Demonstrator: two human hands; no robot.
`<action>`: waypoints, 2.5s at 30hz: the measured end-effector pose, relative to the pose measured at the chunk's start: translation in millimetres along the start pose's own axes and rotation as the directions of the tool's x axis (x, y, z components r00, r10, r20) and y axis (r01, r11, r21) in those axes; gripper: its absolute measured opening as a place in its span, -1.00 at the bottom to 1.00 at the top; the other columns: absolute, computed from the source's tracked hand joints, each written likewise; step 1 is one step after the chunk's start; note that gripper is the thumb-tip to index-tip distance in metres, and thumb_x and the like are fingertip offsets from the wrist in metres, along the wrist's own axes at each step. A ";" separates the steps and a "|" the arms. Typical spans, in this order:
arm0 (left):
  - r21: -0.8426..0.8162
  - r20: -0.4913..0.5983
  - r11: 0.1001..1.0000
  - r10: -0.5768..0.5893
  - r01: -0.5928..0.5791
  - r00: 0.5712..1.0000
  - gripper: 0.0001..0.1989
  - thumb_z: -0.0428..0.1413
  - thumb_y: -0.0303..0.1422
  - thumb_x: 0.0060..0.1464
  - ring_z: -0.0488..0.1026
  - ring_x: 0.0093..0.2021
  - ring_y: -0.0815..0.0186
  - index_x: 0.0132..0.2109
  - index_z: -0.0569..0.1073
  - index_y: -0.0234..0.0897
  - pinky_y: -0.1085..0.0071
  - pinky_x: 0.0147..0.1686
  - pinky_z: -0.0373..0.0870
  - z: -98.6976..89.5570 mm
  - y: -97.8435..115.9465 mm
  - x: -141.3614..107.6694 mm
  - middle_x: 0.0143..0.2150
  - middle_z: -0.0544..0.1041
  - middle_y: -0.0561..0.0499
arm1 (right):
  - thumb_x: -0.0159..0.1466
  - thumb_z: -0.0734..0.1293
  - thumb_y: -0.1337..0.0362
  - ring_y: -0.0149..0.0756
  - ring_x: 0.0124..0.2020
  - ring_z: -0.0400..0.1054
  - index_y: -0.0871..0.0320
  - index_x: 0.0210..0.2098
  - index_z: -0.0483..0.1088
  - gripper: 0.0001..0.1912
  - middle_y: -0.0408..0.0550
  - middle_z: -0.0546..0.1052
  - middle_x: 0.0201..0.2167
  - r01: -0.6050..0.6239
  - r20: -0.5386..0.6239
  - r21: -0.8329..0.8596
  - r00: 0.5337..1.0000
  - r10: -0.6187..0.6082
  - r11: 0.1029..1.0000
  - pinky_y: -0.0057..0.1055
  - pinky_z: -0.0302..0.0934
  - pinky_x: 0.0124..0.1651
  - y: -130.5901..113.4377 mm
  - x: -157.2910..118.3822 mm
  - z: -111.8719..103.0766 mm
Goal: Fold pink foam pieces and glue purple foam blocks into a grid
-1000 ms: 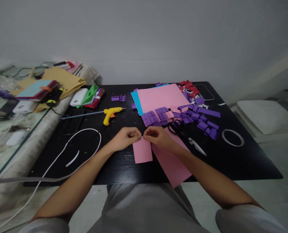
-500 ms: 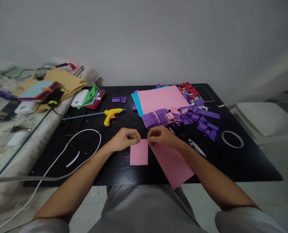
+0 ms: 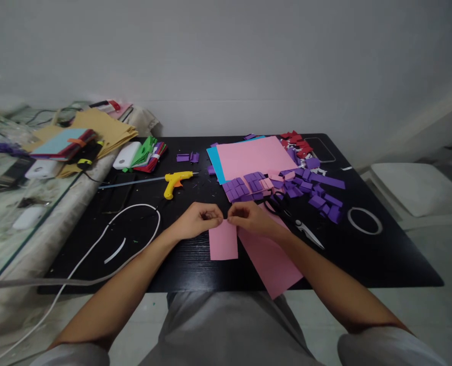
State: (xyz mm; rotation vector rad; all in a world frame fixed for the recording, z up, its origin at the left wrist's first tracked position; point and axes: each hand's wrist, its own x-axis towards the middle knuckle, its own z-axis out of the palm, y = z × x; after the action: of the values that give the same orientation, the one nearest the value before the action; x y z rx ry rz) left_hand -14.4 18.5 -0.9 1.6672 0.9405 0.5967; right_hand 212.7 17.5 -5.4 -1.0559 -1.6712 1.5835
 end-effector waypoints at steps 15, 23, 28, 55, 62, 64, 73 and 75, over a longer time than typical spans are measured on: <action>0.000 0.027 1.000 -0.001 0.001 1.000 -0.85 0.18 -0.31 0.12 0.33 -0.47 0.43 -0.30 0.53 -0.33 0.49 -0.40 0.22 -0.7 2.4 -0.4 -0.49 0.45 0.11 | 0.12 0.47 0.18 -0.33 -0.37 0.36 0.14 -0.43 0.54 -0.85 -0.13 0.54 -0.44 0.026 -0.030 0.007 0.999 -0.026 1.000 -0.36 0.18 -0.25 5.5 1.7 6.8; -0.065 -0.054 0.998 -0.010 0.007 0.998 -0.89 0.17 -0.34 0.10 0.47 -0.46 0.39 -0.30 0.50 -0.32 0.48 -0.38 0.37 -19.8 -0.9 2.2 -0.47 0.54 0.05 | 0.07 0.48 0.16 -0.33 -0.37 0.32 0.15 -0.45 0.52 -0.82 -0.17 0.50 -0.47 0.008 -0.175 0.055 0.984 0.002 0.998 -0.35 0.18 -0.23 -1.5 3.8 -18.4; -0.080 -0.080 0.997 0.014 -0.020 0.997 -0.79 0.18 -0.23 0.19 0.43 -0.41 0.38 -0.20 0.52 -0.32 0.45 -0.34 0.35 -4.3 -0.3 3.5 -0.40 0.51 0.06 | 0.12 0.47 0.16 -0.32 -0.35 0.35 0.15 -0.42 0.54 -0.83 -0.15 0.53 -0.44 0.007 -0.128 0.039 0.992 -0.002 0.999 -0.34 0.19 -0.21 0.2 2.5 -2.6; 0.034 0.010 0.999 0.034 -0.034 0.999 -0.84 0.16 -0.28 0.17 0.24 -0.44 0.41 -0.29 0.48 -0.30 0.46 -0.38 0.16 0.8 1.5 0.8 -0.45 0.37 0.13 | 0.08 0.45 0.21 -0.35 -0.43 0.35 0.14 -0.45 0.51 -0.87 -0.17 0.50 -0.50 -0.061 -0.039 0.058 0.997 0.064 0.996 -0.37 0.24 -0.31 1.8 1.5 3.7; 0.087 -0.015 0.993 0.081 -0.079 0.997 -0.84 0.16 -0.29 0.17 0.27 -0.40 0.39 -0.31 0.50 -0.30 0.45 -0.35 0.17 0.2 2.7 0.0 -0.43 0.41 0.11 | 0.08 0.45 0.23 -0.36 -0.45 0.43 0.15 -0.44 0.51 -0.88 -0.18 0.53 -0.53 -0.069 -0.009 0.109 0.998 0.070 0.992 -0.38 0.34 -0.31 3.4 0.9 2.7; 0.090 -0.053 0.992 0.093 -0.088 0.994 -0.84 0.16 -0.30 0.16 0.24 -0.41 0.40 -0.32 0.50 -0.31 0.45 -0.36 0.15 -4.2 1.6 0.4 -0.45 0.39 0.12 | 0.08 0.46 0.23 -0.34 -0.48 0.47 0.16 -0.44 0.50 -0.86 -0.18 0.54 -0.55 -0.096 0.005 0.152 0.995 0.097 0.984 -0.36 0.38 -0.31 4.0 1.3 -3.4; 0.085 -0.067 0.994 0.074 -0.069 0.995 -0.81 0.16 -0.26 0.17 0.19 -0.44 0.41 -0.31 0.50 -0.31 0.46 -0.39 0.12 -3.1 2.7 1.0 -0.48 0.35 0.13 | 0.12 0.52 0.12 -0.33 -0.43 0.47 0.16 -0.38 0.51 -0.75 -0.15 0.56 -0.49 -0.015 -0.096 0.136 0.995 0.029 0.991 -0.34 0.39 -0.26 1.6 1.8 -3.0; 0.091 -0.062 0.993 0.079 -0.073 0.995 -0.81 0.17 -0.26 0.17 0.22 -0.43 0.40 -0.31 0.51 -0.31 0.46 -0.39 0.13 0.9 2.4 0.5 -0.47 0.38 0.12 | 0.14 0.51 0.12 -0.34 -0.41 0.42 0.15 -0.38 0.52 -0.77 -0.15 0.55 -0.46 0.005 -0.085 0.073 0.996 0.002 0.997 -0.36 0.33 -0.28 1.6 1.0 2.6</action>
State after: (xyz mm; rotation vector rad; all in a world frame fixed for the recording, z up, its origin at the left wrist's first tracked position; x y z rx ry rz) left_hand -12.8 18.2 1.0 1.7781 0.9655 0.6731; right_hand 210.3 17.0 -7.4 -1.0690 -1.5455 1.5649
